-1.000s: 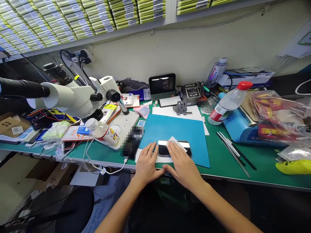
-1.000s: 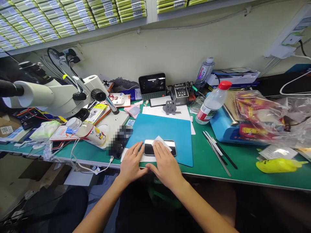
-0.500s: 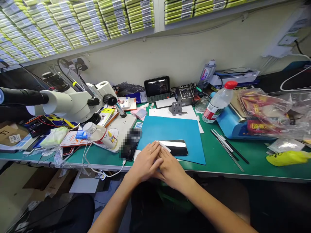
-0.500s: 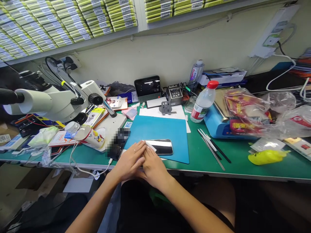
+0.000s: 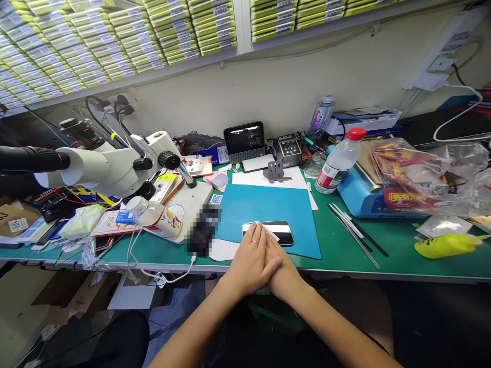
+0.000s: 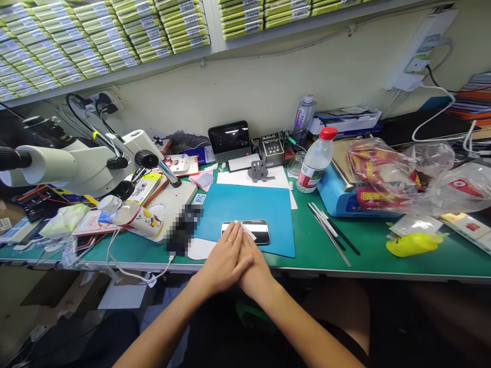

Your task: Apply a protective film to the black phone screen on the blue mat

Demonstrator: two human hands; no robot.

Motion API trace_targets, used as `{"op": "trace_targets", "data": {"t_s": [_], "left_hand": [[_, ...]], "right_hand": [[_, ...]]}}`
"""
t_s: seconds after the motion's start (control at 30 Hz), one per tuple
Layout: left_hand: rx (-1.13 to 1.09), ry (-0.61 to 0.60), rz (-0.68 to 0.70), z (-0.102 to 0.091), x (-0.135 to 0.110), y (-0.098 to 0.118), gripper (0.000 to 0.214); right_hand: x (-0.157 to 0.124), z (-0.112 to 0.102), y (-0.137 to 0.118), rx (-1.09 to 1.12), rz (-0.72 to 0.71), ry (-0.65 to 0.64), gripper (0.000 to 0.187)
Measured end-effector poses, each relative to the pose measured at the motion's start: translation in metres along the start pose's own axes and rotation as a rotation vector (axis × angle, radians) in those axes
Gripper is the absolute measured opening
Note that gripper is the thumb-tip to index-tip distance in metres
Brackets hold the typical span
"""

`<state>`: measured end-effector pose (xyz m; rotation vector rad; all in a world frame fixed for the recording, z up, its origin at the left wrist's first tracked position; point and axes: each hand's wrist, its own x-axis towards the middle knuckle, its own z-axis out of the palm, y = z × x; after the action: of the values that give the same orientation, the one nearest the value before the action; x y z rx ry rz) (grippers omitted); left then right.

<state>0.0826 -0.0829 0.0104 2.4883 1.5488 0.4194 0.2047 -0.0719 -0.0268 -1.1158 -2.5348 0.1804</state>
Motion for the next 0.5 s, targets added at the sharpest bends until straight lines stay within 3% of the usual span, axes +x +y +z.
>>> {"op": "trace_targets", "data": {"t_s": [0.27, 0.5], "left_hand": [[-0.028, -0.005, 0.096, 0.013, 0.022, 0.03, 0.081], [-0.039, -0.021, 0.131, 0.02, 0.014, 0.035, 0.084]], "right_hand": [[-0.038, -0.006, 0.024, -0.008, 0.072, 0.118, 0.085], [-0.055, 0.004, 0.016, -0.071, 0.108, 0.177, 0.086]]}}
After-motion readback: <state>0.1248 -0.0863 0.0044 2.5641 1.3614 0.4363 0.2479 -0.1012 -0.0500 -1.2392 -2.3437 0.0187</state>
